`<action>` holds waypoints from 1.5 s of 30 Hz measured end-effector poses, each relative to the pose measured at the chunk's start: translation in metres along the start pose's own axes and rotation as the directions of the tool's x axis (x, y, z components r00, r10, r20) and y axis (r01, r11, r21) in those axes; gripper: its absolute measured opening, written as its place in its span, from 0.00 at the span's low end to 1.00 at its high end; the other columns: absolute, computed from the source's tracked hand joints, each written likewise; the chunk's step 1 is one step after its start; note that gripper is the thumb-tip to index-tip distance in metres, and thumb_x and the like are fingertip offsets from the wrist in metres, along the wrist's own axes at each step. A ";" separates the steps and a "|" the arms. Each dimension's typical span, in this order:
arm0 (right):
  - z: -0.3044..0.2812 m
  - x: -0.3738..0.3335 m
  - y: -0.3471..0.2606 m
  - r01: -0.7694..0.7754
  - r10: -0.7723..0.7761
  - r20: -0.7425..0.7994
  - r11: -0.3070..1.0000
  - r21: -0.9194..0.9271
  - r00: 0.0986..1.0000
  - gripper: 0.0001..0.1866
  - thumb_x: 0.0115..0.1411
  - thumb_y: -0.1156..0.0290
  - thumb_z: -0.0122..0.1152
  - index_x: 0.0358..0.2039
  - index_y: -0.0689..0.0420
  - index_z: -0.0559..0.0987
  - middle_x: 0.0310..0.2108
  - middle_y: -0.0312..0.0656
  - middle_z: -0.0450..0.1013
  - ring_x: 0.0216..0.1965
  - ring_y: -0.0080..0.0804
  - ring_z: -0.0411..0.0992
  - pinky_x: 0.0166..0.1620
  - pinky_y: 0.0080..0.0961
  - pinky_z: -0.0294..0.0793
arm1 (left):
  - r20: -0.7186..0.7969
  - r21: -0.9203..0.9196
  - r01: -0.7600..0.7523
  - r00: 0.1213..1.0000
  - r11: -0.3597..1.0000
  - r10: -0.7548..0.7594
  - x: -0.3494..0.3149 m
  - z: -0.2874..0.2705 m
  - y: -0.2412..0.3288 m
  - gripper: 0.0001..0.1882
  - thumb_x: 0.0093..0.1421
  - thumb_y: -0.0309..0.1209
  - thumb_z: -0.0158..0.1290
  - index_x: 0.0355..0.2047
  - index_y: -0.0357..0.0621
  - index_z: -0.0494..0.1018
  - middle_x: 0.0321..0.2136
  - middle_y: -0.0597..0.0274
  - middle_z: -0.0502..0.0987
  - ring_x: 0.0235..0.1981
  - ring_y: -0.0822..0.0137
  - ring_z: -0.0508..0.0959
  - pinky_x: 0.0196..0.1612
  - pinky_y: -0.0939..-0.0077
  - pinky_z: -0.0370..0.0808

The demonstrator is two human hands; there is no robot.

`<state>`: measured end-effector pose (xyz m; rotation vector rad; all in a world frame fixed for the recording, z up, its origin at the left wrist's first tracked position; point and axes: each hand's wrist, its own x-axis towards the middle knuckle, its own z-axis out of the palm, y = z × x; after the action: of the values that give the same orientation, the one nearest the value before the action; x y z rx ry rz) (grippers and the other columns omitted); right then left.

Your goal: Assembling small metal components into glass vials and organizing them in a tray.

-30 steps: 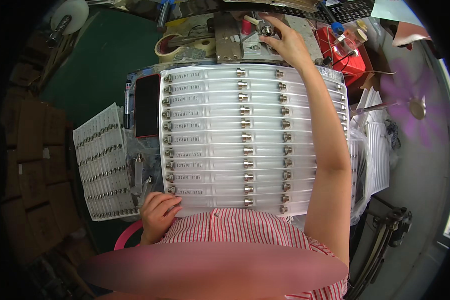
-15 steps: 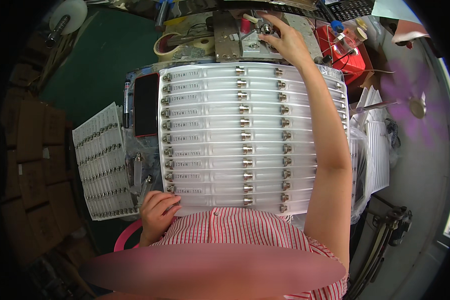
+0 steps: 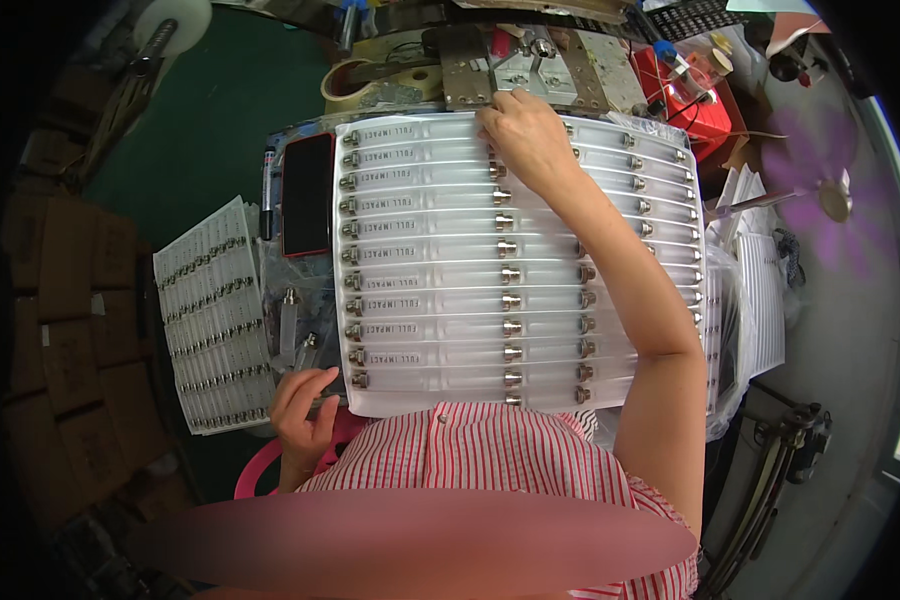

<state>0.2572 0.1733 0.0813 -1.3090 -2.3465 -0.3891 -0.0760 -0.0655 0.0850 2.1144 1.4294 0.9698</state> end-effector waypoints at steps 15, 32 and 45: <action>-0.071 -0.027 0.025 -0.283 0.318 0.031 0.790 0.544 0.948 0.19 0.52 0.74 0.63 0.47 0.53 0.76 0.38 0.41 0.73 0.36 0.28 0.73 0.39 0.22 0.73 | -0.086 0.098 -0.328 0.938 0.940 0.337 0.090 -0.002 -0.006 0.12 0.52 0.29 0.56 0.37 0.37 0.77 0.27 0.55 0.77 0.27 0.58 0.77 0.31 0.70 0.73; -0.064 -0.023 0.091 -0.329 0.439 -0.288 0.873 0.359 0.851 0.15 0.53 0.66 0.64 0.42 0.55 0.79 0.35 0.41 0.76 0.32 0.31 0.75 0.35 0.23 0.74 | -0.058 0.350 -0.743 0.591 0.571 0.804 0.318 0.150 0.056 0.11 0.54 0.29 0.54 0.39 0.50 0.75 0.19 0.66 0.74 0.20 0.67 0.76 0.21 0.75 0.72; 0.001 0.018 0.084 -0.435 0.480 -0.078 0.843 0.317 0.874 0.32 0.48 0.61 0.68 0.53 0.53 0.69 0.39 0.48 0.75 0.38 0.42 0.74 0.41 0.34 0.72 | -0.086 -0.354 -0.052 0.996 0.934 0.023 0.087 0.052 -0.004 0.13 0.48 0.19 0.59 0.36 0.44 0.79 0.21 0.64 0.75 0.15 0.77 0.67 0.18 0.84 0.63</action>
<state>0.3203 0.2301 0.0920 -1.5678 -1.7945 0.0092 -0.0197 0.0184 0.0750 1.8586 1.1471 1.2375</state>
